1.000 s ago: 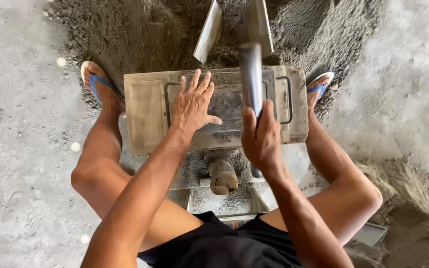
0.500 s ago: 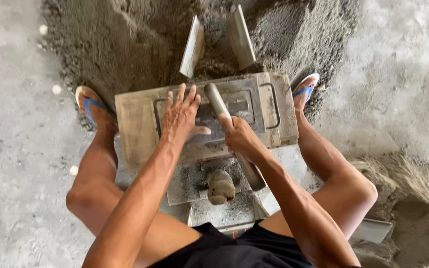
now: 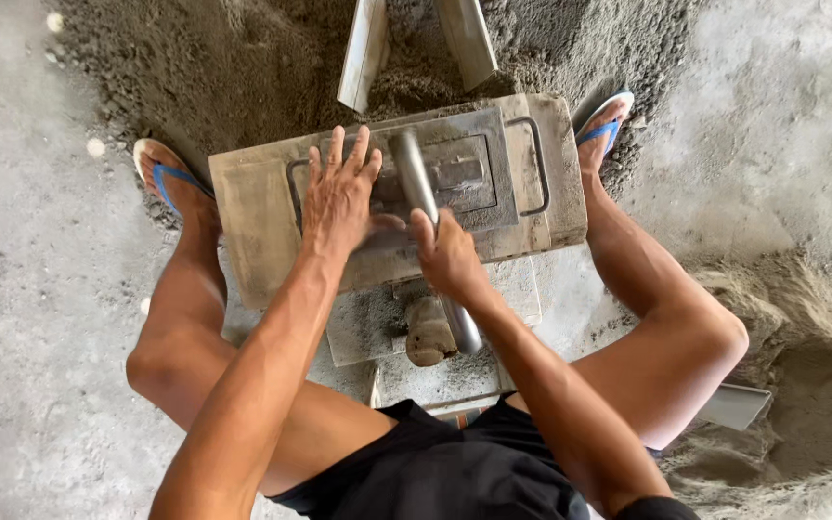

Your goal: The person scoops wet concrete into a rectangular mold, levels the surface with a straight edge, and then flips the mold to release the formed brick onto a stack. The process is repeated multiple times.

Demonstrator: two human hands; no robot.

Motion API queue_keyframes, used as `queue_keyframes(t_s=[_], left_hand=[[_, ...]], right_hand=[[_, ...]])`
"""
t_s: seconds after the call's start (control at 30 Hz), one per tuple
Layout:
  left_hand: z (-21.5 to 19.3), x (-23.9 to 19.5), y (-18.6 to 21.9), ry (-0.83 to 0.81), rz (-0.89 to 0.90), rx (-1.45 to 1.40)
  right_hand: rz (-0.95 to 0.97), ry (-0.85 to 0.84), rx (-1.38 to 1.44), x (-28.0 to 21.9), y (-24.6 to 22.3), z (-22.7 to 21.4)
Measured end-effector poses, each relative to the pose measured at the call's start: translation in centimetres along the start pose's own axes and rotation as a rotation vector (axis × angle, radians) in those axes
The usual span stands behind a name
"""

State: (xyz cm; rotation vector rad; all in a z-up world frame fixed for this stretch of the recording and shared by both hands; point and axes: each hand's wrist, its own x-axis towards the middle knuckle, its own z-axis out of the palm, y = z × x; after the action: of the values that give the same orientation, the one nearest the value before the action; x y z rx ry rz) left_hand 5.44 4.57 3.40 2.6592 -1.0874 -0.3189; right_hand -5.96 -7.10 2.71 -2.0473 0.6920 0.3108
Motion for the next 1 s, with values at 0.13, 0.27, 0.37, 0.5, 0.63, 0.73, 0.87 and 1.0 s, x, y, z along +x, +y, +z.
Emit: queue_keyframes(t_s=[0.13, 0.27, 0.37, 0.5, 0.63, 0.73, 0.87, 1.0], left_hand=[[1.8, 0.3, -0.8, -0.050, -0.042, -0.053], [2.4, 0.0, -0.8, -0.021, -0.017, -0.056], [1.9, 0.0, -0.6, -0.030, -0.012, -0.038], [2.0, 0.5, -2.0, -0.089, -0.087, -0.097], [3.2, 0.4, -4.6, 0.255, -0.379, -0.411], [7.9, 0.5, -6.2, 0.425, -0.873, -0.682], [9.8, 1.1, -7.3, 0.382, -0.880, -0.595], [11.1, 0.5, -7.6, 0.381, -0.829, -0.635]], right_hand=[[0.314, -0.186, 0.398, -1.6, -2.1, -3.3], [0.089, -0.032, -0.052, -2.2, 0.4, -1.2], [0.200, -0.144, 0.177, -1.7, 1.1, -2.5], [0.457, -0.133, 0.511, -3.0, -2.1, -8.2], [0.282, 0.002, 0.295, -0.1, 3.1, -12.7], [0.209, 0.154, -0.097, 3.2, 4.1, -14.7], [0.267, 0.185, -0.476, 7.5, 7.3, -14.2], [0.155, 0.161, -0.531, 10.8, 12.4, -14.9]])
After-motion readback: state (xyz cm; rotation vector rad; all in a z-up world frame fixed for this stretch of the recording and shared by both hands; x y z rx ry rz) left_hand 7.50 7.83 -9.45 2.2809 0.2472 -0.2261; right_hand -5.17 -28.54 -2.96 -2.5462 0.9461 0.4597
